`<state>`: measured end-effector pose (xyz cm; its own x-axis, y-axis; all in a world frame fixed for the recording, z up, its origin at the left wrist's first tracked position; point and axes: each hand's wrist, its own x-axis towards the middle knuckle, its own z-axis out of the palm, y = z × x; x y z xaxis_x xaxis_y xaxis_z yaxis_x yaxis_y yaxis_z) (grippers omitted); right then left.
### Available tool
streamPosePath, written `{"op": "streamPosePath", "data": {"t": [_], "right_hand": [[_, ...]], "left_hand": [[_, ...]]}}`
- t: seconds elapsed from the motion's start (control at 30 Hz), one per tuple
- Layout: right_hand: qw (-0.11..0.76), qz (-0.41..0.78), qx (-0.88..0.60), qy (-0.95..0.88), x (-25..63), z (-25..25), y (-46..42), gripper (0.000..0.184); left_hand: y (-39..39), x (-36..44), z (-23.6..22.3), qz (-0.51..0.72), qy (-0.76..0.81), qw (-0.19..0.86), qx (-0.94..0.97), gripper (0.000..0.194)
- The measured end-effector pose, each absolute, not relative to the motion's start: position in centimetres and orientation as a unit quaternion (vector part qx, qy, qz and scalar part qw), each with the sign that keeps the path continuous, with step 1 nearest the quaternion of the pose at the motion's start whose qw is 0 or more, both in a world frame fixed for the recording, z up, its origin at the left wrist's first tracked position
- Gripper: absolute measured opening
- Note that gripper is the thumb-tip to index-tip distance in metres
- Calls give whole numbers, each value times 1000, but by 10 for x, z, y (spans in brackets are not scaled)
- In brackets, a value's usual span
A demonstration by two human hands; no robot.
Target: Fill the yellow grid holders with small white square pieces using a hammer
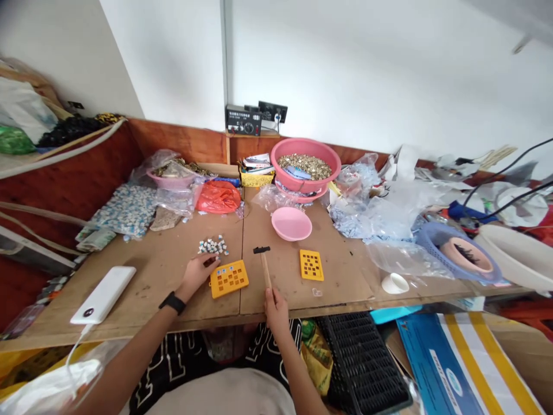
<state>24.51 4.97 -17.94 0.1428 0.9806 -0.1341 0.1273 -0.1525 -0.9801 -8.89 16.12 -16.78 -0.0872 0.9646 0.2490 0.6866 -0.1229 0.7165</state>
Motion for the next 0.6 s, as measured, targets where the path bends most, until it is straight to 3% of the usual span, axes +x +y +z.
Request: {"op": "streamPosePath", "data": {"t": [0.3, 0.43, 0.6], "right_hand": [[480, 497, -588, -421, 240, -191, 57, 83], [481, 500, -578, -430, 240, -190, 58, 81], [480, 486, -596, -423, 242, -178, 51, 84]], "left_hand": [[139, -83, -152, 436, 661, 192, 580, 30], [106, -86, -152, 453, 642, 203, 585, 37], [81, -73, -150, 416, 636, 181, 624, 33]]}}
